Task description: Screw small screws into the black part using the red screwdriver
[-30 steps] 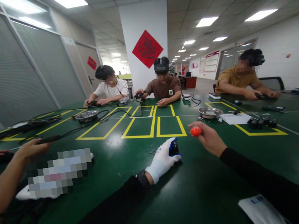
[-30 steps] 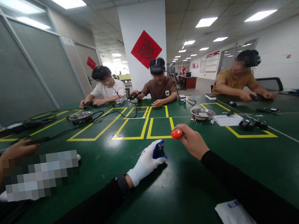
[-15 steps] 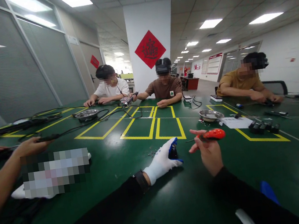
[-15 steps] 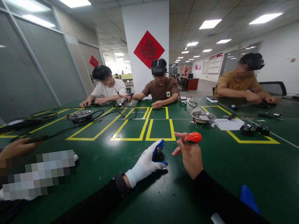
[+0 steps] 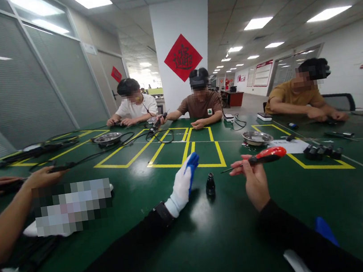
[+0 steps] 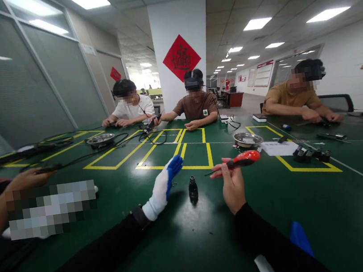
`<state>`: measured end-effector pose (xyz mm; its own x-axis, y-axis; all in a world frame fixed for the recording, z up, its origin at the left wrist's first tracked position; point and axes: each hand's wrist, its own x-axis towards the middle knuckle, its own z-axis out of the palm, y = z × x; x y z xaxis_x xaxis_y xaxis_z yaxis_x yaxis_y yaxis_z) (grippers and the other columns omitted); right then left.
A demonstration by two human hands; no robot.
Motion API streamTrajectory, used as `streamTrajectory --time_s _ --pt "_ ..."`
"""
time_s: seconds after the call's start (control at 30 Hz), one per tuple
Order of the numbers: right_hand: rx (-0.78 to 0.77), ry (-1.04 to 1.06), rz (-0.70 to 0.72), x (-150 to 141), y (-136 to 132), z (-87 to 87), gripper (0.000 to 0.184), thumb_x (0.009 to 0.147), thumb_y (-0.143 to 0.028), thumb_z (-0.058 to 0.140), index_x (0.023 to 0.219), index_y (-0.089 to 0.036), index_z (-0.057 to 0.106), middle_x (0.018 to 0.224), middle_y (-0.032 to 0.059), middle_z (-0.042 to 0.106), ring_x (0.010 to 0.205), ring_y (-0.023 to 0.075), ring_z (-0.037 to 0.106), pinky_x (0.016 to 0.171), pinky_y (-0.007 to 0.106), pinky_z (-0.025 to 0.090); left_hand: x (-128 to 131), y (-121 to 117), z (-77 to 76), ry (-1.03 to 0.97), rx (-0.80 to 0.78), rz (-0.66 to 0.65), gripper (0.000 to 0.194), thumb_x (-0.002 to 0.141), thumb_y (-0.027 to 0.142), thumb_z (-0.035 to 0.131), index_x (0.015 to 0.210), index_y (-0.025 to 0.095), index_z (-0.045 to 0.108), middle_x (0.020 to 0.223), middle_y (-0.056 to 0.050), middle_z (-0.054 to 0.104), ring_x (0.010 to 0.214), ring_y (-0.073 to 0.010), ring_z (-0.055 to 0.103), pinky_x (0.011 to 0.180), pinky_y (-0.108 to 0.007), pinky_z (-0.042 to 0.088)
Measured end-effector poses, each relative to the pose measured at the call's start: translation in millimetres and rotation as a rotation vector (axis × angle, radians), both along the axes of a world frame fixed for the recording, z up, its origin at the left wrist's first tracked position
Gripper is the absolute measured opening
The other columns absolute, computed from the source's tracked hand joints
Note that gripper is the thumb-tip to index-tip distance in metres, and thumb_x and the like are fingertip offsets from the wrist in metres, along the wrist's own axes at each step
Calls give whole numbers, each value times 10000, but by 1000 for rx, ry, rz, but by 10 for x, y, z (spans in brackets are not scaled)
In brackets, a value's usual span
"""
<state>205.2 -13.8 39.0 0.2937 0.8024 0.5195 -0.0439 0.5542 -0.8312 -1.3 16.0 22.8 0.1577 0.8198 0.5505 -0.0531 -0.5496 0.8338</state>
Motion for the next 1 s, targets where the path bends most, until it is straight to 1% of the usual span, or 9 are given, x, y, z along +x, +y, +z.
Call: streamTrajectory --time_s 0.03,0.1,0.2,0.3,0.37,0.47,0.63,0.83,1.0 --pt "24 -26 10 -18 -32 6 220 916 -385 454 1046 -209 438 789 -9 631 592 136 629 630 314 505 39 -21 -33 84 -19 -23 677 878 556 410 1426 172 308 1471 -123 354 1333 -262 373 1113 -433 314" --pt "78 -62 40 -53 -97 15 200 932 -386 421 1030 -213 438 752 -19 619 541 126 600 584 301 489 114 -84 -109 283 -28 -3 803 782 507 605 1441 195 269 1507 -118 277 1373 -280 292 1140 -450 250" --pt "152 -114 99 -102 -175 14 186 942 -382 395 1024 -220 436 735 -26 596 520 123 580 548 291 472 181 -172 -213 482 -18 79 937 689 457 709 1452 196 231 1526 -121 215 1410 -294 179 1163 -468 163" --pt "187 -161 152 -149 -211 -10 181 943 -380 386 1029 -227 433 748 -21 592 539 131 585 557 300 479 194 -187 -265 531 -23 35 877 718 415 682 1446 195 245 1483 -127 309 1367 -283 294 1139 -450 245" --pt "186 -195 191 -170 -218 -35 176 940 -375 394 1034 -232 434 759 -15 601 549 138 587 566 309 484 191 -160 -273 526 -20 18 758 755 373 644 1415 192 318 1432 -122 399 1314 -269 386 1116 -440 296" --pt "177 -254 217 -174 -218 -71 168 931 -370 418 1024 -234 456 766 -8 614 566 151 596 591 329 489 187 -109 -273 526 8 22 601 770 269 601 1342 188 432 1364 -103 493 1260 -253 456 1097 -430 326" --pt "167 -316 232 -153 -226 -91 183 923 -384 427 1018 -235 474 771 1 631 570 162 605 604 343 494 188 -108 -244 537 -4 25 595 747 230 604 1322 184 458 1342 -98 521 1234 -255 484 1077 -423 353" --pt "166 -289 204 -192 -230 -92 204 904 -417 446 994 -238 482 754 7 637 576 170 610 595 346 504 177 -145 -183 548 20 19 568 753 216 593 1307 177 475 1318 -97 543 1224 -254 490 1074 -427 350" --pt "151 -324 193 -210 -210 -141 228 896 -444 448 959 -232 501 725 1 617 576 169 604 594 343 513 149 -125 -179 550 27 -18 563 754 206 590 1307 194 483 1309 -84 551 1213 -258 495 1064 -436 352"
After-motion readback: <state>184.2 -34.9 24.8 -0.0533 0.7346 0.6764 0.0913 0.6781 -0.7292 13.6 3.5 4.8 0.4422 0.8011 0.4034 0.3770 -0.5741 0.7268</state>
